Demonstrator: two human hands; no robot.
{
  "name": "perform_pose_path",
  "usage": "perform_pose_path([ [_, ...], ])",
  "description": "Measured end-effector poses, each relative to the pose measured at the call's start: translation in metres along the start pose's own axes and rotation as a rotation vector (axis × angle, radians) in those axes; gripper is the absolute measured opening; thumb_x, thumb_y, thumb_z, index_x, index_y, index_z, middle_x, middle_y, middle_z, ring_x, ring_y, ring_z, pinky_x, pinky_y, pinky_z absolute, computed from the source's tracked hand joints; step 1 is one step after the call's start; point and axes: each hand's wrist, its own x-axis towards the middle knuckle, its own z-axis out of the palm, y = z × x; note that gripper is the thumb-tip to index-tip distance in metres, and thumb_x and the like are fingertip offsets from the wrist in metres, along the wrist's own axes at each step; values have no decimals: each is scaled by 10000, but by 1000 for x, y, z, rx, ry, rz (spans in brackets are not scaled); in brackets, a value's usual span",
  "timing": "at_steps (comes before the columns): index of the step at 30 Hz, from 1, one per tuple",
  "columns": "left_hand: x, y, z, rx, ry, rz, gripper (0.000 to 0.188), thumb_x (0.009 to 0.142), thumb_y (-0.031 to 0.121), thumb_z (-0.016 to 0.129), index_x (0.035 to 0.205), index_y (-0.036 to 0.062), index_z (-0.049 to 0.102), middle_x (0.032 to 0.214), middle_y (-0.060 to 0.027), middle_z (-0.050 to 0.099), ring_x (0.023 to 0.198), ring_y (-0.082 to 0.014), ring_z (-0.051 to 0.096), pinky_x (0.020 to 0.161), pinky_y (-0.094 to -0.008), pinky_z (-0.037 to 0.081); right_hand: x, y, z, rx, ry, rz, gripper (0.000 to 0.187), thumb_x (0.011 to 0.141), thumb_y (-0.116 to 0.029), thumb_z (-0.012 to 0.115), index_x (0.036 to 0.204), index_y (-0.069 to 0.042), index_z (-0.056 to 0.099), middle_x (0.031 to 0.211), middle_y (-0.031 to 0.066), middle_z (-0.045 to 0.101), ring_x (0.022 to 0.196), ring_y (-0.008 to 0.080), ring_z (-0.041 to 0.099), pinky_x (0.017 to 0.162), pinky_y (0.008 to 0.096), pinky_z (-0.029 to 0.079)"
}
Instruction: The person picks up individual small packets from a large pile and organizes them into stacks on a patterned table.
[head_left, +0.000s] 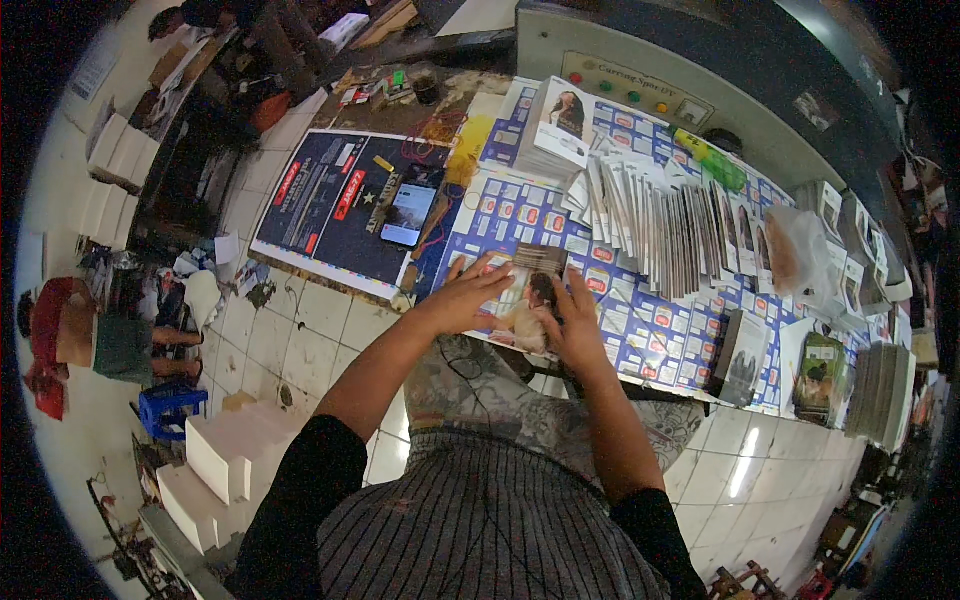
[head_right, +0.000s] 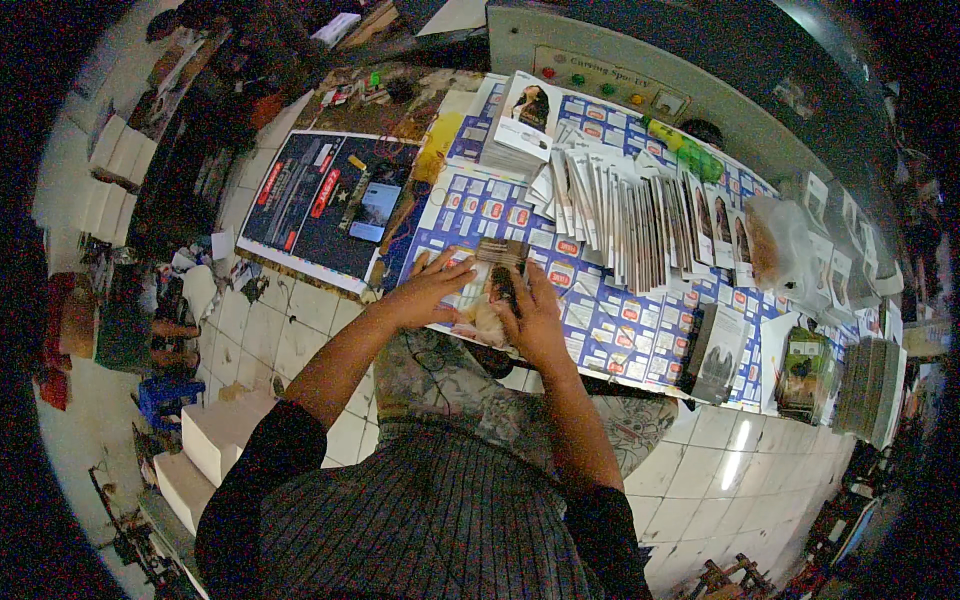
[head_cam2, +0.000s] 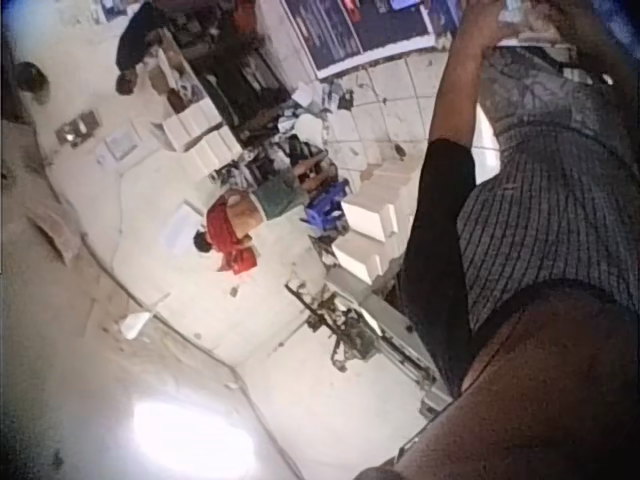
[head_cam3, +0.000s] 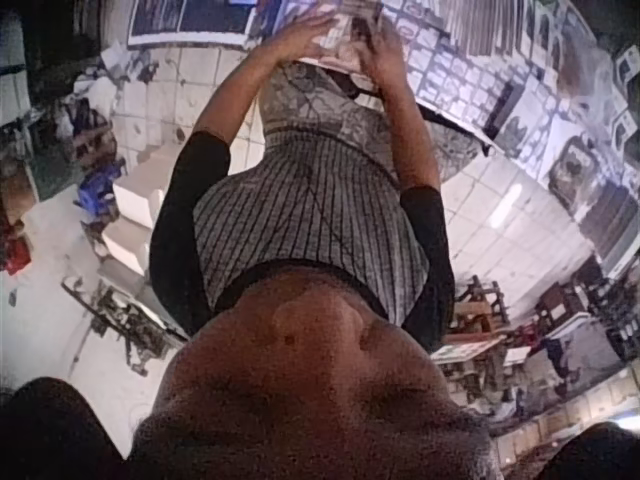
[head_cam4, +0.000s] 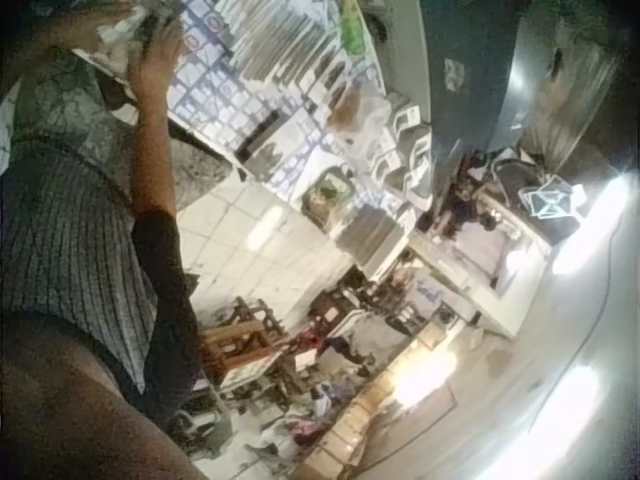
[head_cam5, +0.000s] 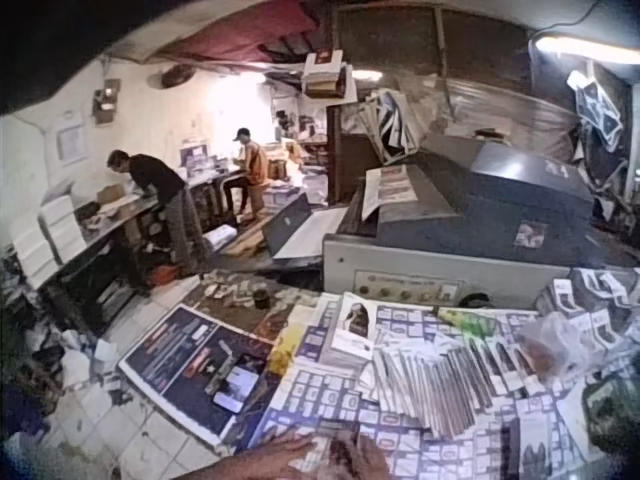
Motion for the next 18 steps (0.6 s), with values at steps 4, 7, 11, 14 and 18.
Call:
perform_pose_path([
  [4,-8,-1,0,11,-21,-44,854,833,454,730,1540,153,360,1661,-38,190,1548,-289,32,1189,-630,69,-39,32,-42,-188,153,316,633,888,-256,725,1429,-42,476,1538,201,378,1410,422,354,1123,515,332],
  [7,-3,7,-6,28,2,-30,872,806,450,751,1529,142,374,1650,-46,222,1539,-307,83,1179,-646,98,-71,60,-58,-416,63,401,604,869,-196,725,1397,-14,496,1459,210,450,1371,426,389,1098,526,348],
  [11,5,25,-24,164,-46,-84,897,748,470,786,1507,164,417,1610,-46,312,1499,-326,223,1161,-668,127,-56,45,-73,-204,11,465,578,852,-156,721,1365,4,509,1285,229,520,1193,435,512,998,505,434],
  [14,9,36,-33,200,-59,-74,896,722,470,804,1497,211,437,1587,-57,353,1472,-324,280,1146,-699,118,-38,24,-62,-37,19,482,574,845,-158,732,1362,-26,520,1195,228,526,1046,425,595,862,475,514],
  [18,6,31,-21,206,-19,-103,885,704,471,814,1483,245,461,1568,-67,380,1454,-326,307,1132,-717,110,-38,-15,-48,73,-89,376,555,829,-165,745,1352,-98,574,1140,174,543,1004,382,609,842,460,519],
])
